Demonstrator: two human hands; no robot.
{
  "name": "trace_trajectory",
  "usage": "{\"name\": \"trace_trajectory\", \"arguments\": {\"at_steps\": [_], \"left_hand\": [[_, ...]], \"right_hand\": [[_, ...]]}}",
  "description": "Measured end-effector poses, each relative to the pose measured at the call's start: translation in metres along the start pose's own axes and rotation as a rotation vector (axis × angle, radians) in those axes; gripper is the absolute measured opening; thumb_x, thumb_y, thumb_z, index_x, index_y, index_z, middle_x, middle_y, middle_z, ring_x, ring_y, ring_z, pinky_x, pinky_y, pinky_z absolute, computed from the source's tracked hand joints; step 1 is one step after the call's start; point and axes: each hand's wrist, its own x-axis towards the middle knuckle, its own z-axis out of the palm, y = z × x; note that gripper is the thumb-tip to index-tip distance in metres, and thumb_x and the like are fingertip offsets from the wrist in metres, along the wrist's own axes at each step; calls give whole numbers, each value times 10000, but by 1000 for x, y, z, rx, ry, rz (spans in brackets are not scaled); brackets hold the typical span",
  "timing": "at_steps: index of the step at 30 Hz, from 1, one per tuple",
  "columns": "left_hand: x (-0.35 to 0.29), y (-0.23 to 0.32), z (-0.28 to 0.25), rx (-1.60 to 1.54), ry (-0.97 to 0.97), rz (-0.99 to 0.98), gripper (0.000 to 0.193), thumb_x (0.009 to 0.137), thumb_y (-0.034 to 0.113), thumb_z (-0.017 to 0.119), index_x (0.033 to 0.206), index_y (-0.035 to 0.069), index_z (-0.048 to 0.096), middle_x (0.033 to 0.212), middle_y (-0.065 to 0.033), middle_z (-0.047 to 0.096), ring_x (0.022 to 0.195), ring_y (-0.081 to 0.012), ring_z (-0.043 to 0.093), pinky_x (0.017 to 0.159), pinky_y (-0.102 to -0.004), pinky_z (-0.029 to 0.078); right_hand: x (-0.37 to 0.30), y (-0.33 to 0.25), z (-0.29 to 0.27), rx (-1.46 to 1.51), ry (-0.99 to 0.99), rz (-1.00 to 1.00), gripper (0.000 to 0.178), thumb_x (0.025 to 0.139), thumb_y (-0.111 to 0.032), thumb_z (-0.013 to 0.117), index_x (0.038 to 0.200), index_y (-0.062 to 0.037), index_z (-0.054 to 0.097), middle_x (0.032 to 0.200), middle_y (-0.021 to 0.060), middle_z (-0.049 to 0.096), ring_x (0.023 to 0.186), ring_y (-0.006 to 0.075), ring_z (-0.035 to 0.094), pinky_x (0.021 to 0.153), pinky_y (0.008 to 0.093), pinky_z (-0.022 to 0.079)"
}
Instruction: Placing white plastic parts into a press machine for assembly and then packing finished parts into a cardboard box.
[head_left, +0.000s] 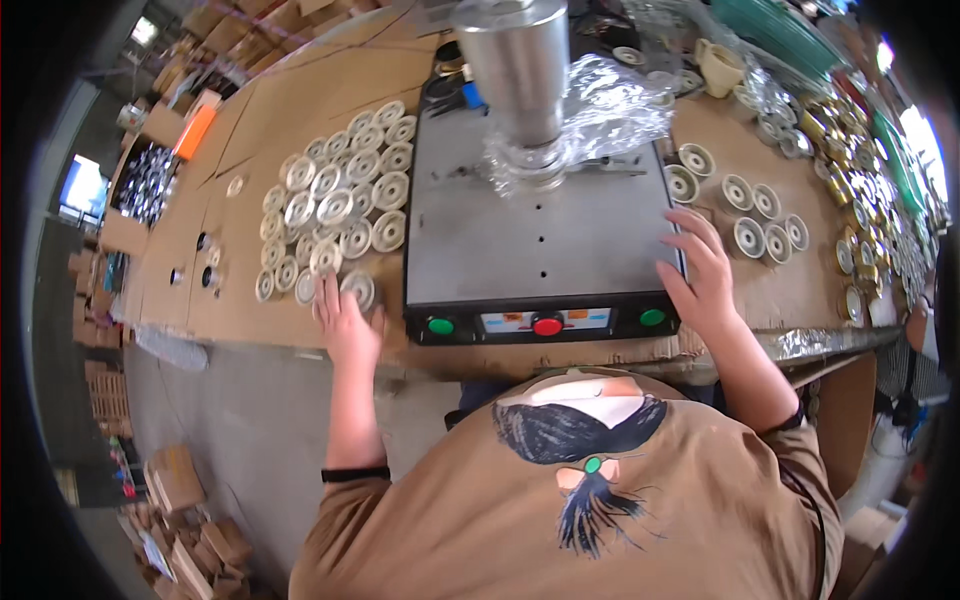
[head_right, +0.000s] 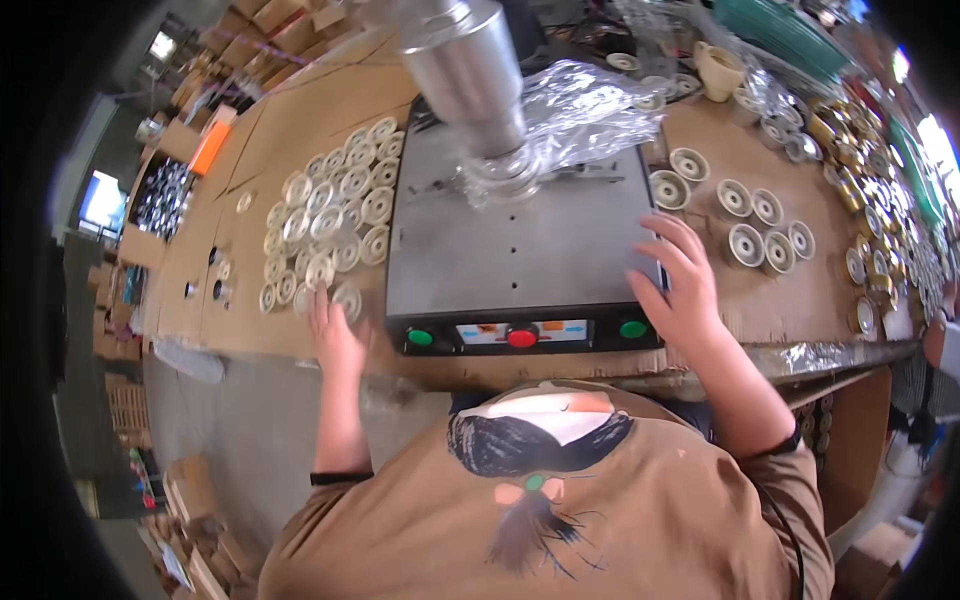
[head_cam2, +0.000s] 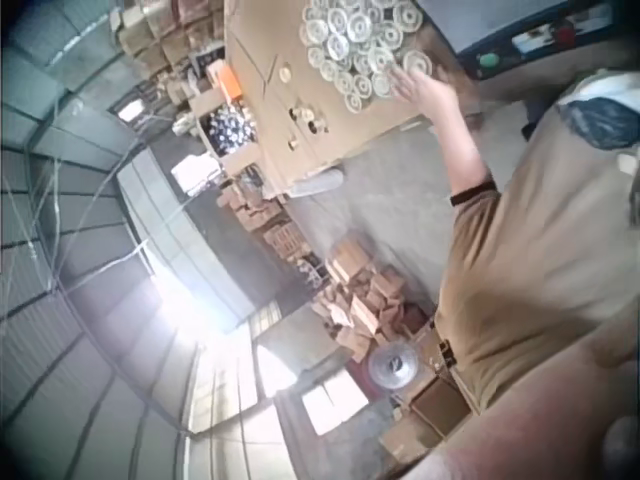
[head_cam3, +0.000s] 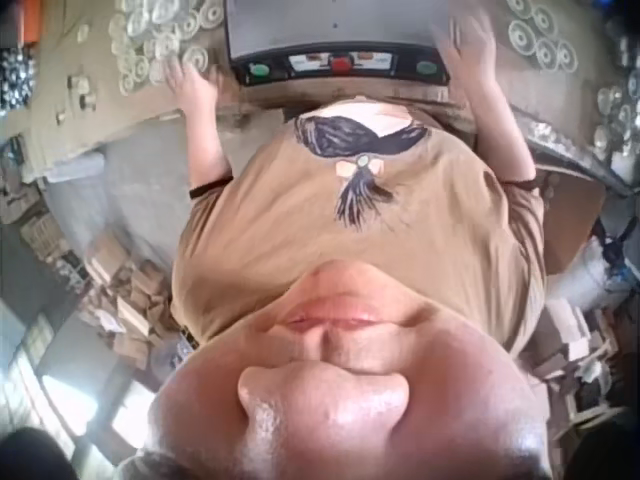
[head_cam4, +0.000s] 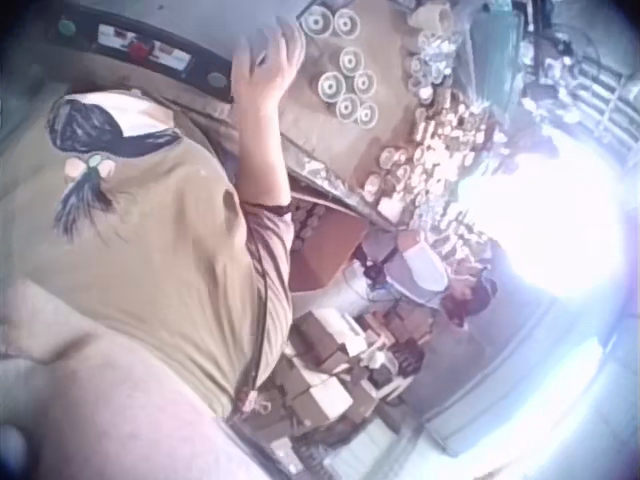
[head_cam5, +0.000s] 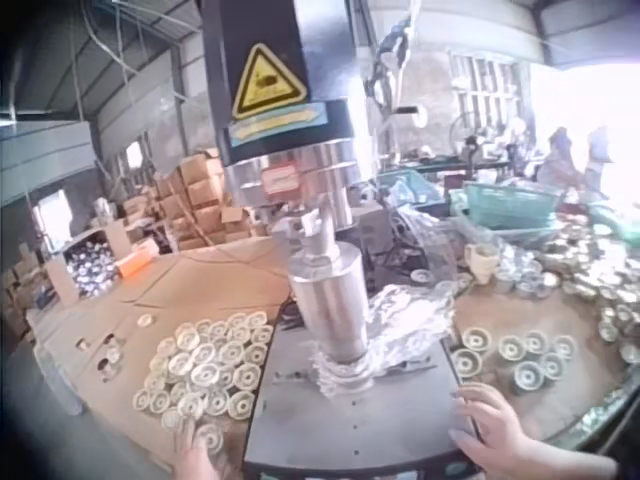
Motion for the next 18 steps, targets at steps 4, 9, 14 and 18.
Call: {"name": "trace_trajectory", "arguments": {"at_steps": [4, 9, 14, 18], "left_hand": [[-3, -5, 5, -166, -63, 2, 446, 687, 121, 873, 962, 58, 528, 1435, -206, 534, 1442, -447, 373, 1191, -560, 261], [21, 38, -24, -445, 94, -101, 463, 748, 90, 862, 1088, 25, 554, 1358, -223, 584, 1268, -424, 556, 1060, -450, 448], [94, 121, -60, -628, -44, 25, 683, 779, 135, 846, 1380, 55, 532, 1344, -215, 594, 1232, -393, 592, 1033, -428, 487], [153, 171, -47, -564, -122, 205, 657, 815, 230, 828, 1378, 59, 536, 1344, -200, 596, 1260, -376, 583, 1052, -427, 479]], "right_hand": [[71, -20, 28, 50, 18, 52, 514, 822, -155, 760, 1296, -17, 616, 1381, 196, 605, 1357, 361, 514, 1123, 458, 420], [135, -28, 77, 209, -42, 338, 710, 797, -254, 810, 1394, 10, 533, 1398, 222, 578, 1365, 365, 492, 1160, 448, 377], [155, -23, 102, 287, -38, 453, 842, 735, -315, 856, 1426, 5, 498, 1407, 268, 537, 1378, 384, 462, 1155, 458, 373], [154, -28, 93, 310, 126, 434, 836, 730, -312, 853, 1420, 4, 503, 1383, 272, 542, 1362, 391, 467, 1135, 457, 388]]}}
